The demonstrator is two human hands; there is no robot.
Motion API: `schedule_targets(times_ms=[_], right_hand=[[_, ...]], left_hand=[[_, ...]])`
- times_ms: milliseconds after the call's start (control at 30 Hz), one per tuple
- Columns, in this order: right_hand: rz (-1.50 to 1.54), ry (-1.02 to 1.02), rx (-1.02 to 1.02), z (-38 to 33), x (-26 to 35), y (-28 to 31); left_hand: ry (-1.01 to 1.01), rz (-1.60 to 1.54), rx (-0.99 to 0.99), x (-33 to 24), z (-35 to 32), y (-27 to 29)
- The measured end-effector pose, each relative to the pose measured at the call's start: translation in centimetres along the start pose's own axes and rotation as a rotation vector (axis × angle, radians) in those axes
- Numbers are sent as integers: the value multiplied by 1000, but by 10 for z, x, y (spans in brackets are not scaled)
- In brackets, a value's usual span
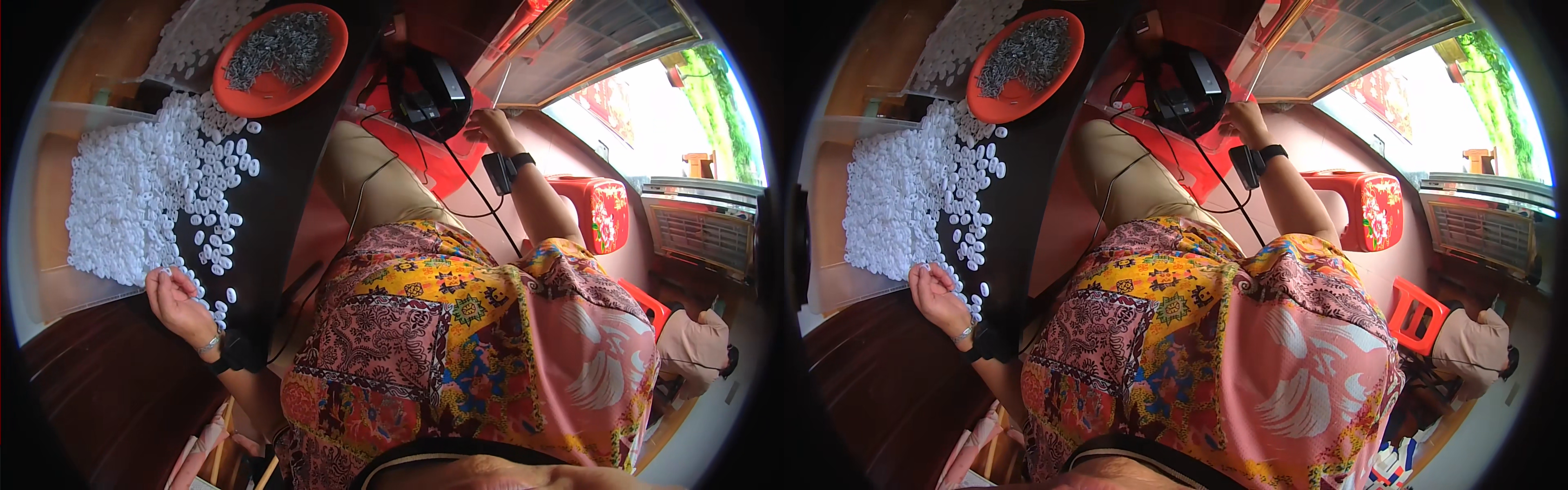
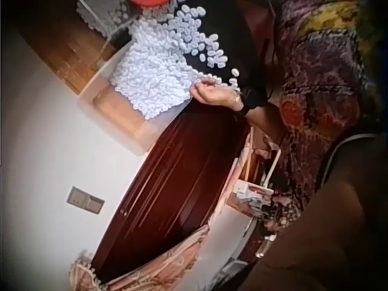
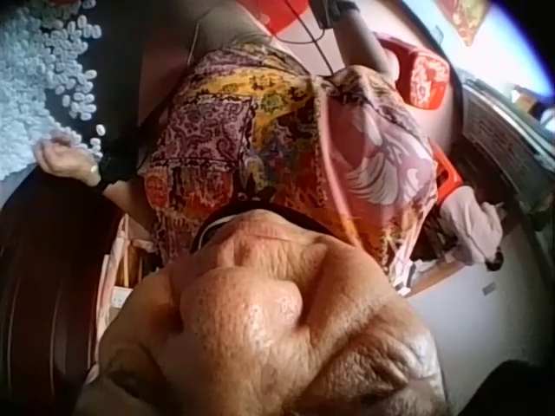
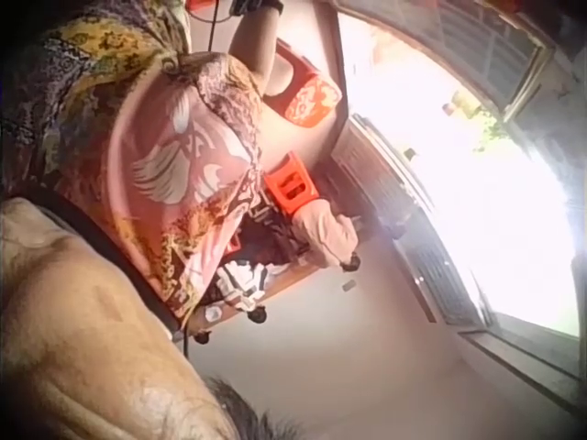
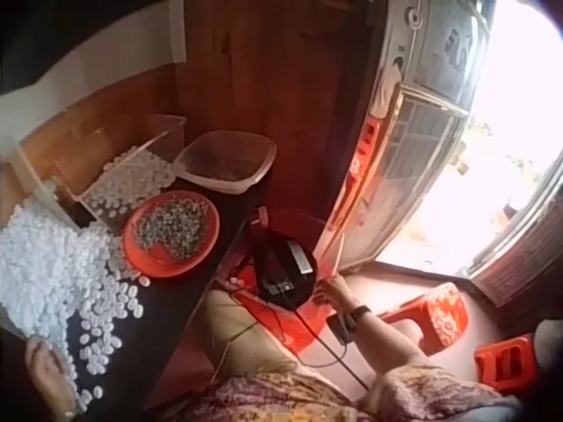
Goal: The recorder is assembling small hardware components by inserting metal pins into white plastic rings.
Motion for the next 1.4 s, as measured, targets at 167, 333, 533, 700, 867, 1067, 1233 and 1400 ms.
schedule_targets(times_ms=[167,333,533,700,867,1067,1233,1400], right_hand=[[15,16,-8,-8,4,-4],[-216,393,-485,9,42,41],[-179,1190,-370,-93,174,-3],[-335,1229,108,-230,235,-128],[-552,1486,644,-305,234,-256],[-879,1817,691,-313,201,-371],[-1101,1714,669,-282,193,-408],[-1129,1608,701,-282,184,-436]], left_hand=[[-7,18,-20,-3,-1,0],[-17,6,-17,-4,1,-3],[26,-19,-67,3,0,13],[-34,-105,-3,-21,2,-1],[19,-261,8,-55,2,-6],[-15,-276,21,-67,11,-16],[61,-273,-100,-17,11,5],[91,-169,-192,8,18,15]])
Point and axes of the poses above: each hand's wrist, its own z-axis towards the middle knuckle, its own y-axis out of the back of the hand, x = y × z, the point moved 6 cm from there along z, towards the middle knuckle, and after that the axes turned 5 degrees about -y, right-handed, at the moved point
